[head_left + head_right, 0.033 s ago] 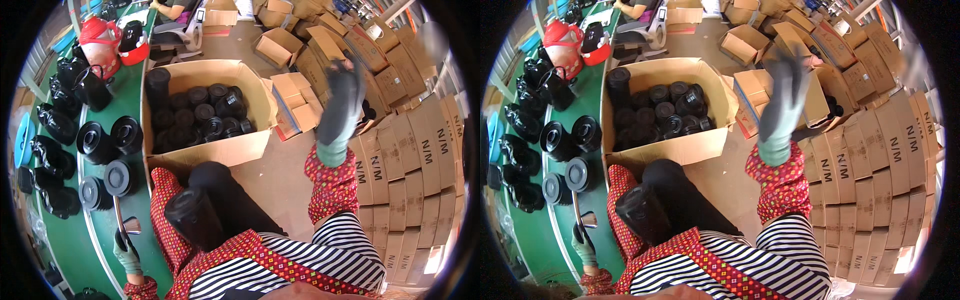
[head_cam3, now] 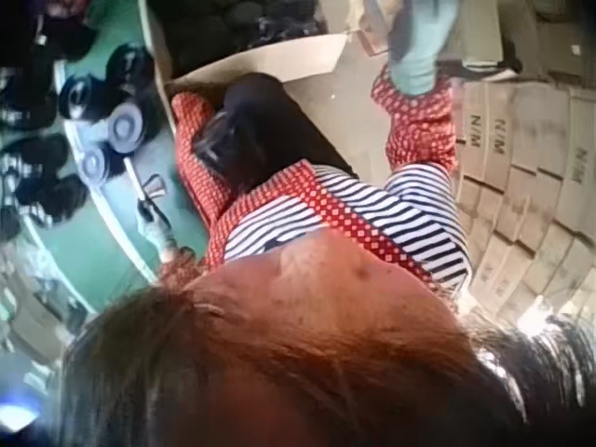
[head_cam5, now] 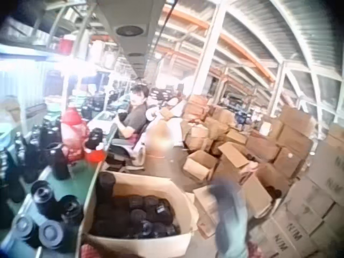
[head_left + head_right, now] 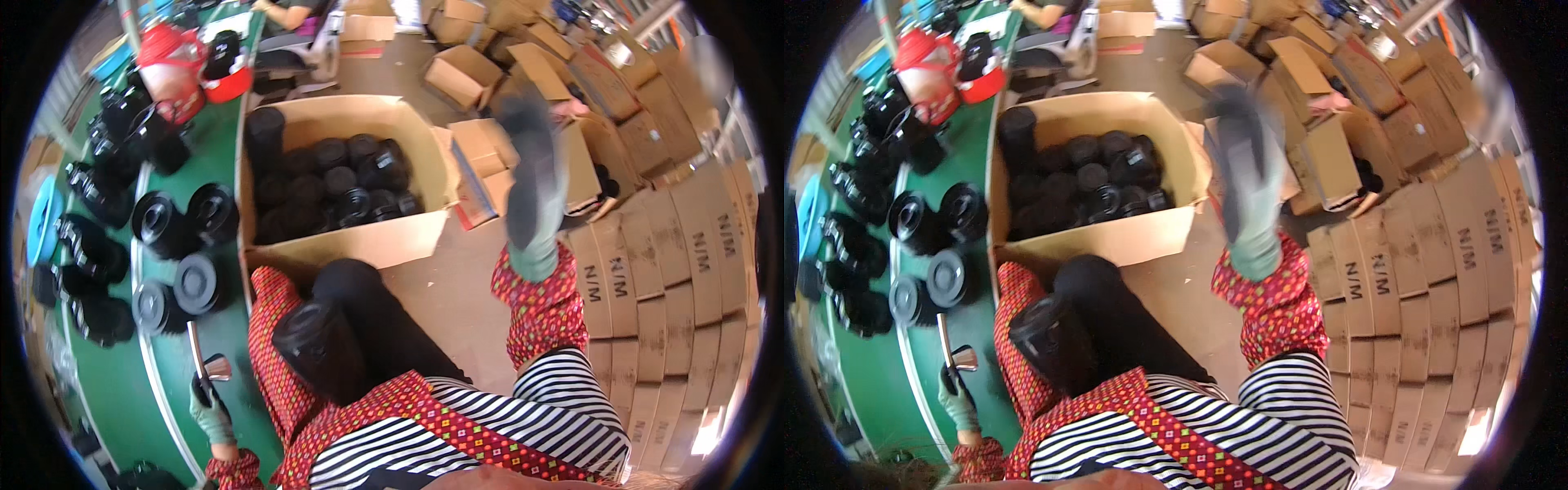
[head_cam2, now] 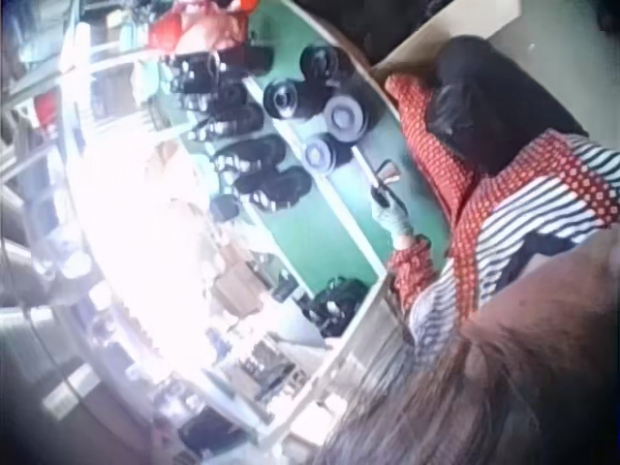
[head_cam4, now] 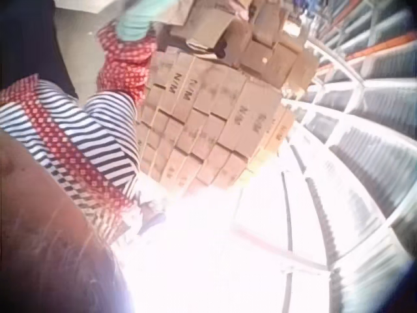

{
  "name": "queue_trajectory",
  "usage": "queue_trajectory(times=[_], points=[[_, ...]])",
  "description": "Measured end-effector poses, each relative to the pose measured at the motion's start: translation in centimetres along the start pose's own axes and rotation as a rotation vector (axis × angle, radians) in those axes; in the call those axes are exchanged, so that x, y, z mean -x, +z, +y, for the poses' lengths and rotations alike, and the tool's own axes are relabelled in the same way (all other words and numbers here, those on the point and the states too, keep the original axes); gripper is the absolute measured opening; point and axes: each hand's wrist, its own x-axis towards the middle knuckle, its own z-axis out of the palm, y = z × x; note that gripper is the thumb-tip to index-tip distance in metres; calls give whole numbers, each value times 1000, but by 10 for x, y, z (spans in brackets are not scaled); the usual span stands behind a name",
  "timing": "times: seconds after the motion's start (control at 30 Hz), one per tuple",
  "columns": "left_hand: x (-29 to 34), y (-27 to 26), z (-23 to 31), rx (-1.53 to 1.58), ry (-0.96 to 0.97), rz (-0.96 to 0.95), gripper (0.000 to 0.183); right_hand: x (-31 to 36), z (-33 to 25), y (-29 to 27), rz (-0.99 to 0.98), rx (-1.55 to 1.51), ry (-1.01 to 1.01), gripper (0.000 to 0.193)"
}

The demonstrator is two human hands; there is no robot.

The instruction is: The person repeatedly picks up black kettles from a green table, attaches a black lid to each, and places the assembled kettle into a cardboard box. The process is repeated for multiple units in a consistent sequence.

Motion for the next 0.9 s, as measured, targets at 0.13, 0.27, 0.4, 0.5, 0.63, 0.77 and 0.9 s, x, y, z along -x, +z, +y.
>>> queue_trajectory(times=[0.13, 0.27, 0.4, 0.5, 0.63, 0.77, 0.9], points=[[25, 6, 2, -74, -106, -55, 47, 100, -51, 90, -746, -232, -166, 102], [24, 19, -9, -419, -71, -53, 59, 160, -65, 146, -997, -570, -125, 87], [39, 17, 28, -367, -74, 49, 82, 164, -64, 159, -856, -620, 119, 41], [46, 6, 86, -103, 265, -71, 93, 144, -44, 170, -654, -699, 423, 26], [46, 3, 163, 256, 307, -324, 112, 93, -83, 190, -553, -1020, 660, 45], [44, -11, 165, 534, 196, -229, 76, 133, -99, 256, -964, -1602, 1272, 57], [54, -55, 145, 522, -40, 17, 48, 171, -156, 292, -1134, -1660, 1314, 59]])
